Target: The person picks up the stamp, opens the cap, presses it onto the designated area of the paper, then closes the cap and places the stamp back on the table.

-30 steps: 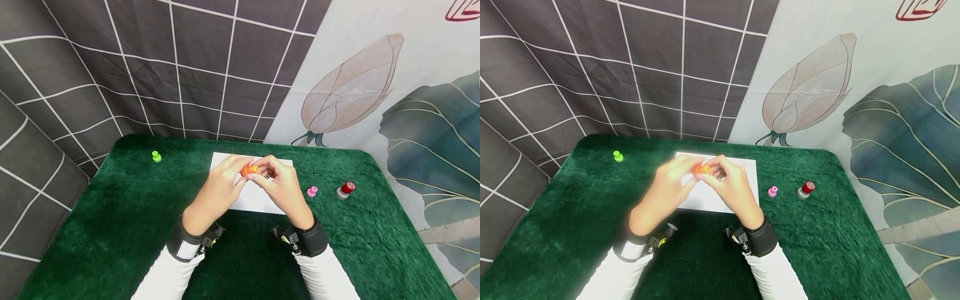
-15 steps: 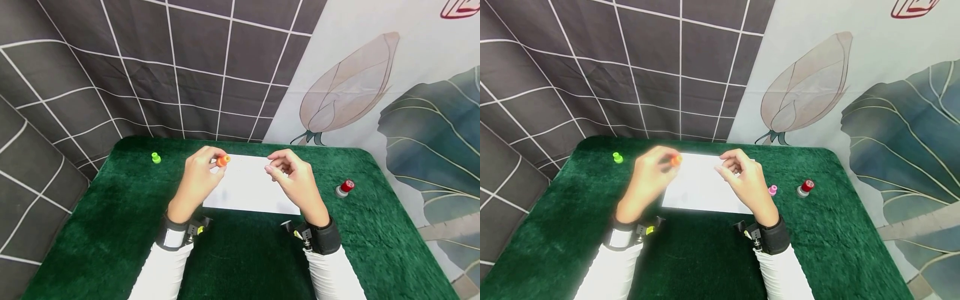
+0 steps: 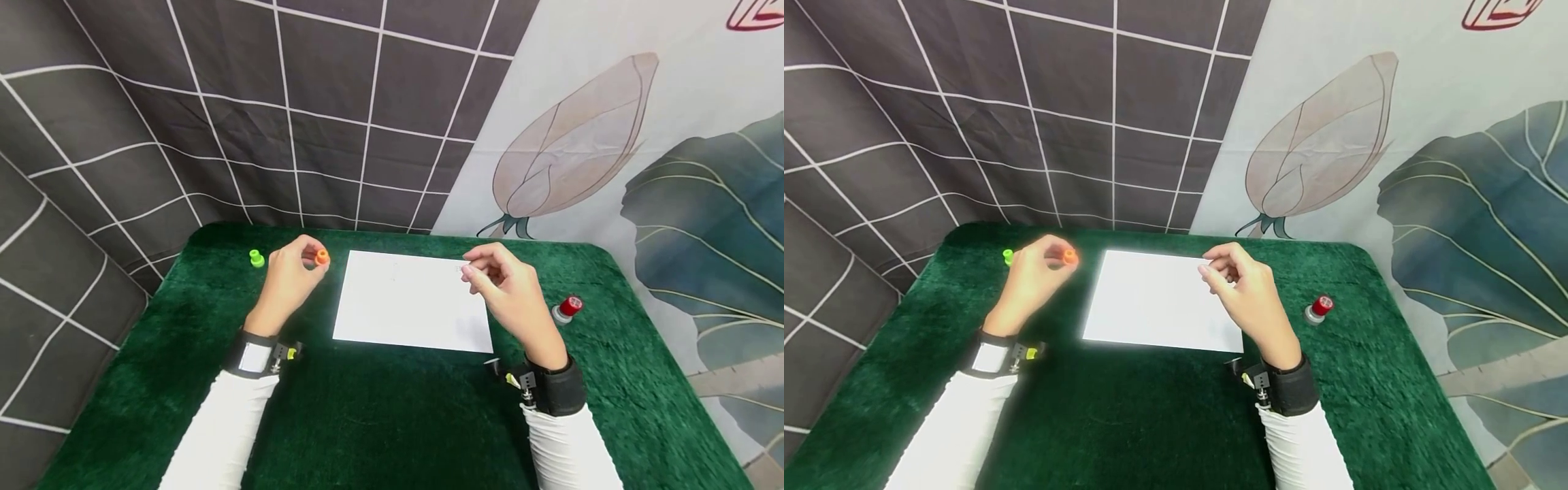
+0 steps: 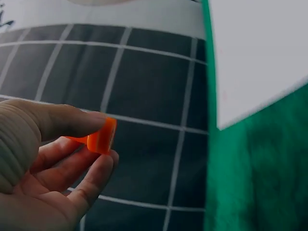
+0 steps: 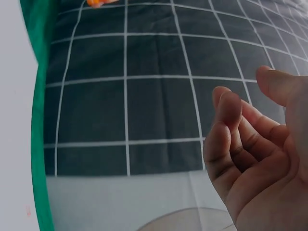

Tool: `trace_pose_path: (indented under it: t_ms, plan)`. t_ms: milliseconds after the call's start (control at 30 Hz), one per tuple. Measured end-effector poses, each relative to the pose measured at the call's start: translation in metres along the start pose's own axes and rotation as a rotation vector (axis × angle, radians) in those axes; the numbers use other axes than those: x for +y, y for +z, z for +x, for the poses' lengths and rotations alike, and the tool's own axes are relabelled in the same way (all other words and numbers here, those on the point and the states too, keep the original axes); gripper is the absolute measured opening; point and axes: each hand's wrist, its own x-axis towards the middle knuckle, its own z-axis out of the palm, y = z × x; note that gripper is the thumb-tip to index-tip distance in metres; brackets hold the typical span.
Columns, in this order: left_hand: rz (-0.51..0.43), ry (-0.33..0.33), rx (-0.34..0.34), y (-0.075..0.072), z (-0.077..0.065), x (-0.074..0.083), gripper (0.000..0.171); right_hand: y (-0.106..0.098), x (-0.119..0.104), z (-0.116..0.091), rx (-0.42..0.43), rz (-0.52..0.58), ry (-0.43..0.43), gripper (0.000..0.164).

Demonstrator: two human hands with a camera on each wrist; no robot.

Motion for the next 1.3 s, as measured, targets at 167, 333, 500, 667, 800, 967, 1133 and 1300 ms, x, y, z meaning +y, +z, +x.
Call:
trace_pose_path:
  t_ms: [167,333,500,667,800,967,1133,1300]
  plan:
    - [0.031,0.008,-0.03,0.0,0.01,-0.017,0.025,-0.015,0.007,-0.001,-0.064,-0.083,0.042,0.019]
    - [0.094,0.067,-0.063,0.007,0.019,-0.032,0.023,-0.031,0.018,-0.002,-0.122,-0.186,0.038,0.019]
    - [0.143,0.066,-0.133,0.018,0.026,-0.045,0.023,-0.046,0.027,-0.003,-0.153,-0.26,0.01,0.019]
    - [0.152,0.018,-0.207,0.024,0.031,-0.054,0.023,-0.055,0.035,-0.005,-0.192,-0.321,0.0,0.017]
    - [0.181,-0.011,-0.25,0.025,0.034,-0.059,0.022,-0.057,0.043,-0.007,-0.242,-0.376,-0.015,0.015]
    - [0.199,-0.047,-0.288,0.026,0.037,-0.061,0.022,-0.058,0.052,-0.013,-0.306,-0.432,-0.017,0.015]
    - [0.206,-0.051,-0.286,0.028,0.04,-0.066,0.022,-0.059,0.06,-0.015,-0.362,-0.443,0.019,0.016]
    - [0.204,-0.069,-0.299,0.03,0.04,-0.071,0.022,-0.06,0.07,-0.018,-0.42,-0.475,0.057,0.019]
